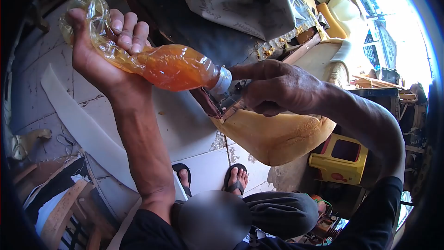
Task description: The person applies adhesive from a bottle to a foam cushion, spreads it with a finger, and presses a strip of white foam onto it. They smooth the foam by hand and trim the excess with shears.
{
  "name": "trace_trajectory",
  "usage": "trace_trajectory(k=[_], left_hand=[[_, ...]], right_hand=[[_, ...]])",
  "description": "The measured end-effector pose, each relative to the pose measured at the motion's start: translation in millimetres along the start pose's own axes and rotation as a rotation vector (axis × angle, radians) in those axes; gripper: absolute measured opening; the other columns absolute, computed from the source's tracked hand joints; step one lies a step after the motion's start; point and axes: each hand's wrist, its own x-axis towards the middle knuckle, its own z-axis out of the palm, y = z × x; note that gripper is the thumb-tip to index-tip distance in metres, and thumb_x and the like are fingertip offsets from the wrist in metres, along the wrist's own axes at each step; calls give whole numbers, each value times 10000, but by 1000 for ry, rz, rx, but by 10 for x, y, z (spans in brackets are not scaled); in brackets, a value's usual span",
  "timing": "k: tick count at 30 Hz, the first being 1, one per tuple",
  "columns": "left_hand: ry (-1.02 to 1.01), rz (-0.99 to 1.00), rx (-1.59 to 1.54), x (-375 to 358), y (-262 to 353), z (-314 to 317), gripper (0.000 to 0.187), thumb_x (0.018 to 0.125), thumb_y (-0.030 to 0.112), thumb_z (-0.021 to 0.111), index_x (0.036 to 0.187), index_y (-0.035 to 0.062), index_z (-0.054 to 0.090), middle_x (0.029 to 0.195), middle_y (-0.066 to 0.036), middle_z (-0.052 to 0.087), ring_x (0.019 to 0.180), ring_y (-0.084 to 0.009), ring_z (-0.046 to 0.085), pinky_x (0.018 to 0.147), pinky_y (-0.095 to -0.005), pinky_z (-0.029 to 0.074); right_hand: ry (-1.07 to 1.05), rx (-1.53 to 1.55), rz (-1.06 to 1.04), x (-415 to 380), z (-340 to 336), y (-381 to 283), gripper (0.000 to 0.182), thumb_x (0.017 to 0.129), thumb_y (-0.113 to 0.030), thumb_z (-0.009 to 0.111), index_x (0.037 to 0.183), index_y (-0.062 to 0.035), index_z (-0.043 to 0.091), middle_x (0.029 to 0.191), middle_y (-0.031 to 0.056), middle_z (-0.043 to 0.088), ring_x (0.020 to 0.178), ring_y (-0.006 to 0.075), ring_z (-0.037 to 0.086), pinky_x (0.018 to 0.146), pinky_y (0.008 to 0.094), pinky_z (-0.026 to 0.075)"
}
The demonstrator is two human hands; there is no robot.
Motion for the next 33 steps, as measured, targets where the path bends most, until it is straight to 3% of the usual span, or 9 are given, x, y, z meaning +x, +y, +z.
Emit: trace_trajectory(k=[4, 10, 19, 21, 22, 26, 28, 32, 33], left_hand=[[5, 186, 108, -74, -12, 124, 391, 1057, 452, 525, 841, 126, 524, 698, -21, 487, 487, -96, 414, 427, -213, 381], [-30, 167, 57, -43, -68, 55, 291, 1054, 445, 537, 940, 178, 555, 698, -24, 489, 499, -98, 414, 424, -211, 374], [101, 280, 345, -42, -114, 61, 438, 1044, 492, 528, 855, 98, 497, 677, -24, 464, 515, -104, 395, 452, -237, 355], [138, 215, 312, -39, -132, 3, 431, 1043, 494, 524, 860, 105, 492, 681, -21, 459, 518, -102, 388, 453, -241, 347], [109, 197, 282, -32, -133, -11, 430, 1046, 488, 520, 855, 104, 494, 684, -23, 466, 518, -103, 394, 453, -241, 353], [-32, 158, 187, 2, -99, -112, 375, 1058, 453, 500, 889, 119, 522, 694, -50, 495, 519, -110, 425, 452, -247, 378], [-99, 131, 120, -16, -93, -86, 411, 1056, 450, 497, 870, 86, 540, 695, -66, 503, 518, -126, 438, 461, -245, 385], [-228, -94, 118, 27, -49, -191, 562, 1038, 534, 469, 777, 40, 539, 645, -54, 480, 528, -142, 429, 489, -233, 378], [-230, -96, 113, 31, -46, -196, 562, 1038, 534, 469, 777, 40, 539, 645, -54, 480, 528, -142, 429, 489, -233, 378]], right_hand=[[55, 43, -61, -22, -38, -73, 652, 854, -135, 546, 1480, 42, 494, 614, -58, 431, 505, 35, 372, 471, 232, 304], [126, 82, 4, -24, -62, -162, 588, 853, -49, 526, 1431, 61, 546, 593, -64, 396, 472, 38, 327, 440, 235, 254], [-12, -128, -33, 20, -312, -156, 452, 859, -101, 524, 1267, -14, 698, 593, -49, 465, 501, 46, 404, 487, 252, 329], [-122, -673, -36, 106, -466, -113, 434, 877, -112, 505, 1254, -51, 711, 617, -28, 539, 528, 62, 469, 540, 271, 403], [-186, -690, 88, 192, -550, -21, 448, 895, -121, 488, 1281, -127, 714, 710, 6, 616, 651, 84, 566, 671, 283, 480], [-296, -759, 244, 617, -765, 530, 447, 913, -117, 482, 1287, -178, 719, 831, 29, 667, 806, 108, 621, 792, 298, 509], [-358, -904, 434, 790, -771, 682, 471, 929, -116, 474, 1326, -231, 701, 1005, 64, 715, 953, 149, 643, 893, 330, 508], [-517, -873, 447, 997, -827, 1037, 492, 947, -107, 475, 1382, -239, 661, 1155, 90, 720, 1002, 189, 650, 933, 356, 502], [-578, -952, 270, 1006, -843, 1081, 497, 951, -100, 487, 1395, -250, 650, 1211, 99, 708, 1022, 206, 649, 961, 366, 490]])
